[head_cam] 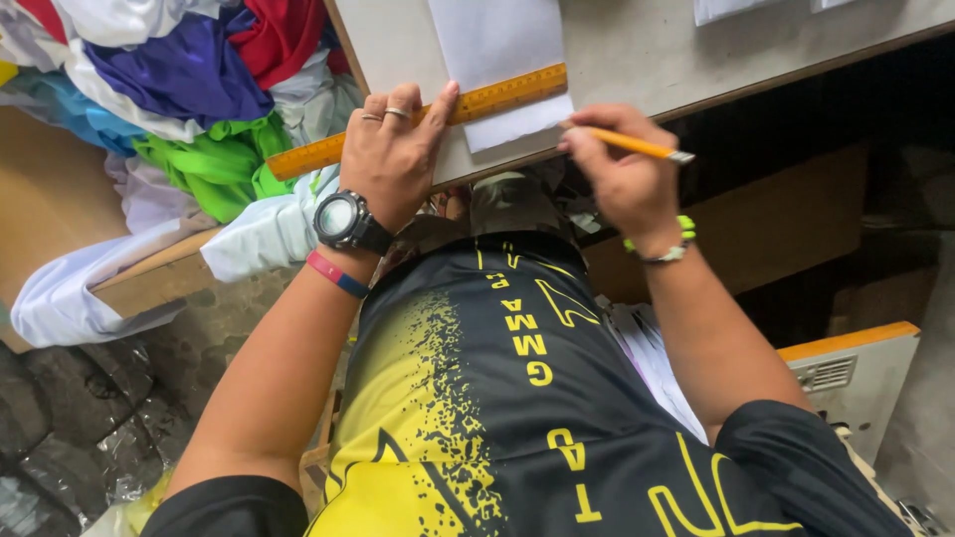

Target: The person uses a circular metal object as a template to cut a large sheet of white fabric with scissors. They then use a ruler and pencil to measure and mark the cut fabric strips before trimming them further.

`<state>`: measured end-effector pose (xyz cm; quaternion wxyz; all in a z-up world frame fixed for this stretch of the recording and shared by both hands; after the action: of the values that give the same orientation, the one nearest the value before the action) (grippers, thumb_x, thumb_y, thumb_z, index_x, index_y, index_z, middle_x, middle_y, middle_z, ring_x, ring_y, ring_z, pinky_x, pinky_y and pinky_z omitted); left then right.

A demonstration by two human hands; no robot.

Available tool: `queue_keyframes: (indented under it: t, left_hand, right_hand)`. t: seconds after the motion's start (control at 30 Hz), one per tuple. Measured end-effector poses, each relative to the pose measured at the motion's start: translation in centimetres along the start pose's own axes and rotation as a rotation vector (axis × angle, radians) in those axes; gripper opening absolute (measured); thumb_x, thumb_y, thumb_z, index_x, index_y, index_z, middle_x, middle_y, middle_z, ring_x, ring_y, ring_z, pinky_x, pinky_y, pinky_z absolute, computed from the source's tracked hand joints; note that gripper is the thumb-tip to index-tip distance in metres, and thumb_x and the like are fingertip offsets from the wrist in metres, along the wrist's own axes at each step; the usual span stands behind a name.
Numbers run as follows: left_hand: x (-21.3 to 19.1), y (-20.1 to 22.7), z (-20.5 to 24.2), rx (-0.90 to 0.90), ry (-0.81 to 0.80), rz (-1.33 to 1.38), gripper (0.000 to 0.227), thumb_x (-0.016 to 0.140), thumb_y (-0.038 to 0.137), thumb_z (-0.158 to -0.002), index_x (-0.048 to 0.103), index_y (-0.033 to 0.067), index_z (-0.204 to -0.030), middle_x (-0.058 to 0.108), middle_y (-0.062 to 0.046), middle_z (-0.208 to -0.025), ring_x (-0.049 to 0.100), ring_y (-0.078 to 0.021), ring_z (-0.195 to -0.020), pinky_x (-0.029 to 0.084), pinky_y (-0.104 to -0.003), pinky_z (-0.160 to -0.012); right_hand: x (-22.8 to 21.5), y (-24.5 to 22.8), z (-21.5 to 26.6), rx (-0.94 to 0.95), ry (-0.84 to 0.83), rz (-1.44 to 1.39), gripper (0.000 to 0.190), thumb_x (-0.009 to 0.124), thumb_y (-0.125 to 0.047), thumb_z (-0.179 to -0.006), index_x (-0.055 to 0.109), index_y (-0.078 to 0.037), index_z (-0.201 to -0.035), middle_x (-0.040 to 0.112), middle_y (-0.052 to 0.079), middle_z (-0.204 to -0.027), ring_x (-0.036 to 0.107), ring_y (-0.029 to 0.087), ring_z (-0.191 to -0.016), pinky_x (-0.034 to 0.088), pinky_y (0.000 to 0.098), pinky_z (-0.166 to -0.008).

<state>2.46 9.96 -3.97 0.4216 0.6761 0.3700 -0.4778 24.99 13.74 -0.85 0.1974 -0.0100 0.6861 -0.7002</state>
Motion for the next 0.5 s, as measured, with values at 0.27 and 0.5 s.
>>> queue_keyframes:
  t: [0.27, 0.5]
  left_hand:
    - [-0.5, 0.3, 0.1, 0.012, -0.003, -0.036, 0.05, 0.055, 0.008, -0.099, 0.058, 0.0142, -0.149, 0.049, -0.01, -0.118, 0.05, -0.0286, -0.091, 0.045, -0.041, -0.066]
    - [-0.4, 0.3, 0.1, 0.025, 0.012, -0.051, 0.05, 0.057, 0.009, -0.099, 0.058, 0.0149, -0.149, 0.05, -0.009, -0.118, 0.05, -0.028, -0.093, 0.047, -0.041, -0.07]
  right_hand:
    - [5.1, -2.9, 1.5, -0.193, -0.087, 0.174, 0.003, 0.069, 0.0, -0.097, 0.067, -0.002, -0.098, 0.067, 0.009, -0.092, 0.065, 0.022, -0.082, 0.053, 0.0312, -0.077]
    - [5.8, -2.2, 1.9, -0.183, -0.127, 0.16, 0.005, 0.068, 0.0, -0.096, 0.066, -0.003, -0.099, 0.068, 0.009, -0.093, 0.066, 0.022, -0.083, 0.053, 0.0311, -0.078]
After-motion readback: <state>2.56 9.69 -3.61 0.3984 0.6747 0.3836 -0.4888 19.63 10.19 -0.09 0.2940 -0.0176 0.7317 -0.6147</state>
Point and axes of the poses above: each hand's wrist, its own z-axis away from the middle knuckle, its own x-axis out of the palm, y = z × x, the point moved 9 cm from there along -z, towards the middle knuckle
